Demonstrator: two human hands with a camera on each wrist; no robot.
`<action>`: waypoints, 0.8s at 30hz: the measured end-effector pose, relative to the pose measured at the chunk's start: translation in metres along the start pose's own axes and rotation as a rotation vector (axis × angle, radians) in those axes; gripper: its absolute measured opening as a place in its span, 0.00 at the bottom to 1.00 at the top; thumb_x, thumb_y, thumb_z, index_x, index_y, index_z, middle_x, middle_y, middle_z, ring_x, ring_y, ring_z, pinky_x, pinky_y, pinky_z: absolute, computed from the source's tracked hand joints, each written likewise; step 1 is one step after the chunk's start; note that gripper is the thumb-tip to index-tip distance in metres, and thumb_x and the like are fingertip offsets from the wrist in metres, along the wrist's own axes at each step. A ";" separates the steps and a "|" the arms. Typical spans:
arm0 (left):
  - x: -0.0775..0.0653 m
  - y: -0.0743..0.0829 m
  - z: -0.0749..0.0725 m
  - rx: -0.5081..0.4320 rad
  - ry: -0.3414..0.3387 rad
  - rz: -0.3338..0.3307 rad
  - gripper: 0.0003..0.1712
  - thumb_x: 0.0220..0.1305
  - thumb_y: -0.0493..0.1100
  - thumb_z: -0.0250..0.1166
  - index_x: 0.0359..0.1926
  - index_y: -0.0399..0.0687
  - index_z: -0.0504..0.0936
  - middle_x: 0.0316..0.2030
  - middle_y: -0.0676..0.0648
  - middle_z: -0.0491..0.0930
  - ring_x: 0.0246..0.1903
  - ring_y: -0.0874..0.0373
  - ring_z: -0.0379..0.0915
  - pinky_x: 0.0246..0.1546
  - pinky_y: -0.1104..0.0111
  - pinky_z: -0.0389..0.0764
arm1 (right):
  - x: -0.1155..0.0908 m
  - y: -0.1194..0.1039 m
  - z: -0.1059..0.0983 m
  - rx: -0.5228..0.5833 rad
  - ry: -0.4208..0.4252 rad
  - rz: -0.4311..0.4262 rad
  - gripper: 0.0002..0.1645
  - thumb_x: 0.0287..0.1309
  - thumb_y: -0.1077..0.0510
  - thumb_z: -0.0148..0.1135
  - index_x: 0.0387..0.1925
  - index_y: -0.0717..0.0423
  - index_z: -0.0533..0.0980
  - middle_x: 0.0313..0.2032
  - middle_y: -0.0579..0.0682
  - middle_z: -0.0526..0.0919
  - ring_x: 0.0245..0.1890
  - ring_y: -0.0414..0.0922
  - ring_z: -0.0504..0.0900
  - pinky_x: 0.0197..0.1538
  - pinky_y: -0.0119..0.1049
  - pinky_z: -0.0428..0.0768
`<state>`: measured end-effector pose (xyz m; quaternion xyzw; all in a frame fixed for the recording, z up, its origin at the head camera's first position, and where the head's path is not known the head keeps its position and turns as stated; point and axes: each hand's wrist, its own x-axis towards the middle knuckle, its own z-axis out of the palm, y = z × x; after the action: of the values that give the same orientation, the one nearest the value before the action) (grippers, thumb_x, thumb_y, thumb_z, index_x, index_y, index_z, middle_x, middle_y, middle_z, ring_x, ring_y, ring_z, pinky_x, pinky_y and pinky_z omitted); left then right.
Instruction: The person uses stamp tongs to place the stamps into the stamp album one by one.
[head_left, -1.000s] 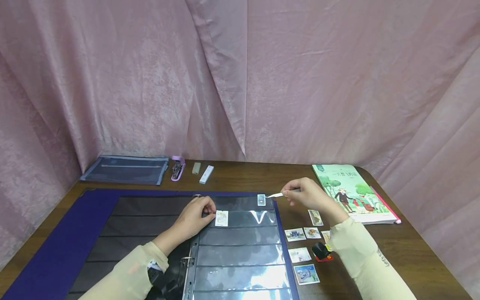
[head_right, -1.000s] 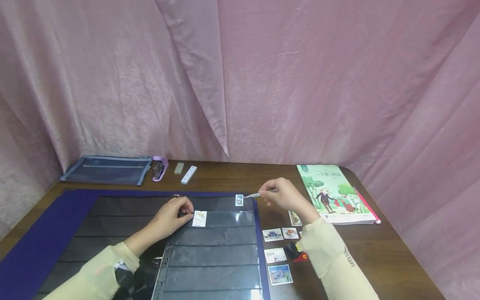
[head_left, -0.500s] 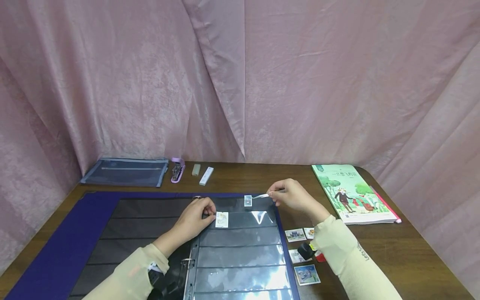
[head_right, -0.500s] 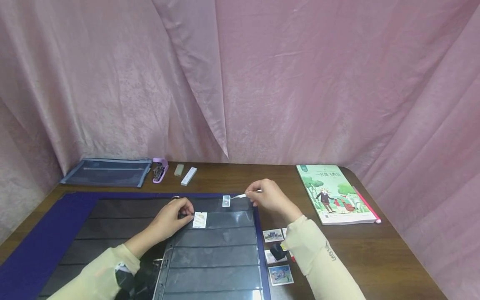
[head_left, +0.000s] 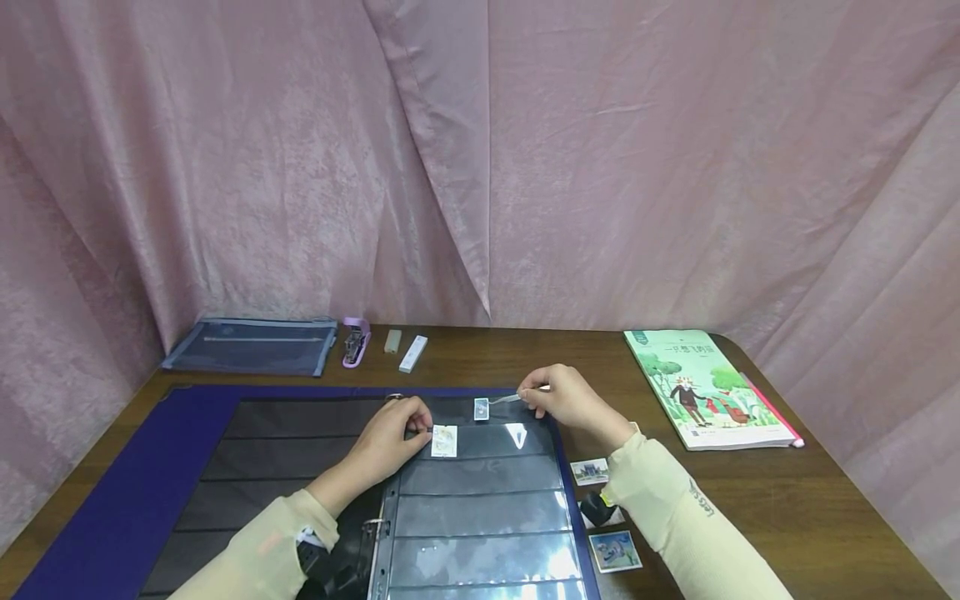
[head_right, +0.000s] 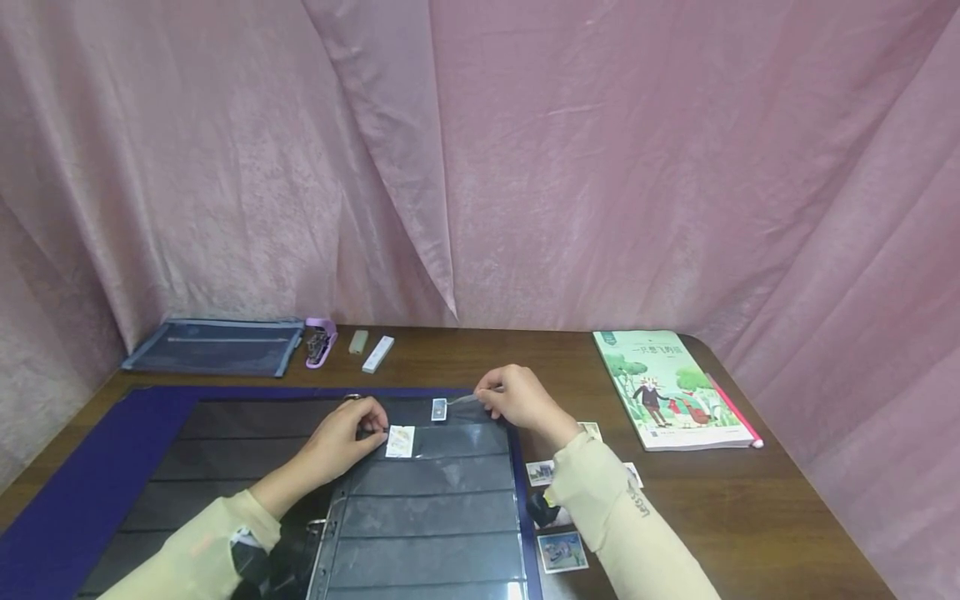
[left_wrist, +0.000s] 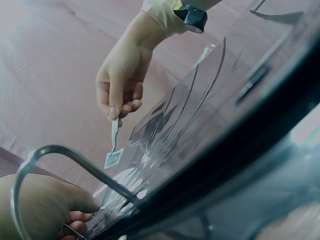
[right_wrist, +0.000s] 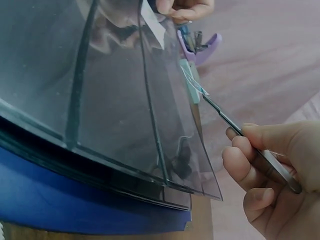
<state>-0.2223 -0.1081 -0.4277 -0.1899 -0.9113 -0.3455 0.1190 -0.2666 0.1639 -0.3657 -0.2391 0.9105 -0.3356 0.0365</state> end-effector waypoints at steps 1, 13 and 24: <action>0.000 0.000 0.000 0.000 -0.001 0.000 0.11 0.46 0.37 0.69 0.27 0.53 0.73 0.24 0.57 0.72 0.29 0.65 0.64 0.32 0.74 0.69 | 0.000 0.000 0.001 -0.007 -0.002 -0.002 0.08 0.55 0.61 0.56 0.31 0.60 0.80 0.21 0.50 0.81 0.17 0.41 0.78 0.23 0.29 0.75; 0.000 0.002 -0.001 0.006 -0.005 -0.007 0.11 0.46 0.38 0.69 0.26 0.53 0.73 0.24 0.56 0.72 0.29 0.65 0.64 0.33 0.74 0.69 | 0.000 -0.007 0.009 -0.030 -0.052 -0.003 0.08 0.55 0.60 0.57 0.30 0.59 0.80 0.20 0.49 0.80 0.16 0.42 0.78 0.23 0.29 0.75; -0.001 0.002 -0.001 -0.003 -0.005 -0.008 0.12 0.46 0.37 0.69 0.26 0.53 0.73 0.24 0.57 0.72 0.29 0.66 0.64 0.33 0.74 0.69 | 0.004 -0.010 0.009 -0.048 -0.113 -0.030 0.08 0.54 0.59 0.57 0.29 0.58 0.80 0.18 0.49 0.79 0.16 0.43 0.78 0.27 0.27 0.74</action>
<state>-0.2210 -0.1080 -0.4259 -0.1871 -0.9119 -0.3467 0.1153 -0.2637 0.1501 -0.3661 -0.2723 0.9109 -0.3002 0.0772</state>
